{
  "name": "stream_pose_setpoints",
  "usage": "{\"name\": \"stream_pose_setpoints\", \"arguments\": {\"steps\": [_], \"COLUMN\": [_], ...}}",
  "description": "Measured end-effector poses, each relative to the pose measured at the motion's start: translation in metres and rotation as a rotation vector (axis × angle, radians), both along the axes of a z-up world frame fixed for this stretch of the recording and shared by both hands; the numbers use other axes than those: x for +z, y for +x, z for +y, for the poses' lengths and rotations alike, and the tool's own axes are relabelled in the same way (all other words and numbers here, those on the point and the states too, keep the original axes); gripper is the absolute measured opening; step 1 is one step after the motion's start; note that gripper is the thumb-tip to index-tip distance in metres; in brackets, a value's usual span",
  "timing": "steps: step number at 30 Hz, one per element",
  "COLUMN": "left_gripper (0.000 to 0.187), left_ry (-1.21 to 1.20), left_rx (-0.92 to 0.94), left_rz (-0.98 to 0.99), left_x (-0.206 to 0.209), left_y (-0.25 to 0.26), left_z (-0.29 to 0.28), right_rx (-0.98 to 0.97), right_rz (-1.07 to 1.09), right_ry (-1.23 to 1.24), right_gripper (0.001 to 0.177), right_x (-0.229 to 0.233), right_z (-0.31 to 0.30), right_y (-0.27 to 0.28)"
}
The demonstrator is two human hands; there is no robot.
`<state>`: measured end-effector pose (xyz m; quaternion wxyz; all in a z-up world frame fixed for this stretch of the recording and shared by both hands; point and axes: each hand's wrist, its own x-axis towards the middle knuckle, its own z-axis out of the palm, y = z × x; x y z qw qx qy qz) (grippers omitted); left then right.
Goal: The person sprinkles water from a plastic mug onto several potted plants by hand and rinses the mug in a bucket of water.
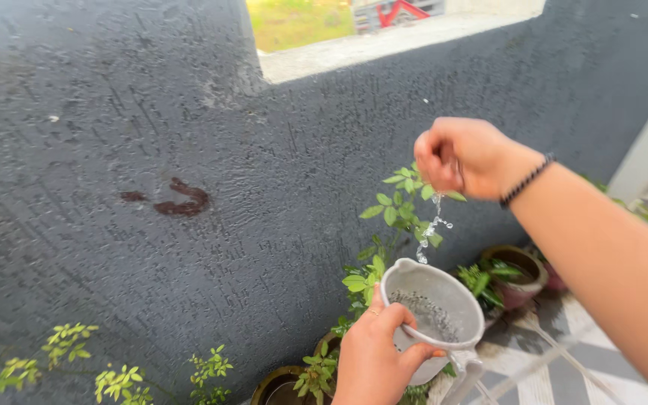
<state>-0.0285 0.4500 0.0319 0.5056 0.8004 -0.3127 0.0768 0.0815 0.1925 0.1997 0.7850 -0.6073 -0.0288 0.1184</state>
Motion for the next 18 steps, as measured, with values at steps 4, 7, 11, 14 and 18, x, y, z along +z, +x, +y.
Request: {"name": "stream_pose_setpoints", "arguments": {"steps": [4, 7, 11, 14, 18], "left_gripper": [0.043, 0.042, 0.043, 0.044, 0.042], "left_ry": [-0.013, 0.015, 0.115, 0.097, 0.121], "left_rx": [0.101, 0.185, 0.316, 0.449, 0.531], "left_rz": [-0.05, 0.022, 0.17, 0.11, -0.044], "left_x": [0.003, 0.003, 0.013, 0.018, 0.019], "left_y": [0.001, -0.005, -0.012, -0.018, -0.027], "left_z": [-0.003, -0.005, -0.003, -0.003, 0.008], "right_rx": [-0.2, -0.364, -0.009, 0.455, 0.836], "right_rz": [-0.015, -0.227, -0.211, -0.277, 0.062], "right_ry": [-0.527, -0.753, -0.928, -0.856, -0.932], "right_gripper": [0.019, 0.028, 0.031, 0.027, 0.019], "right_x": [0.045, 0.065, 0.037, -0.011, -0.105], "right_z": [-0.006, -0.023, -0.003, 0.034, 0.096], "right_y": [0.035, 0.044, 0.038, 0.026, 0.011]}}
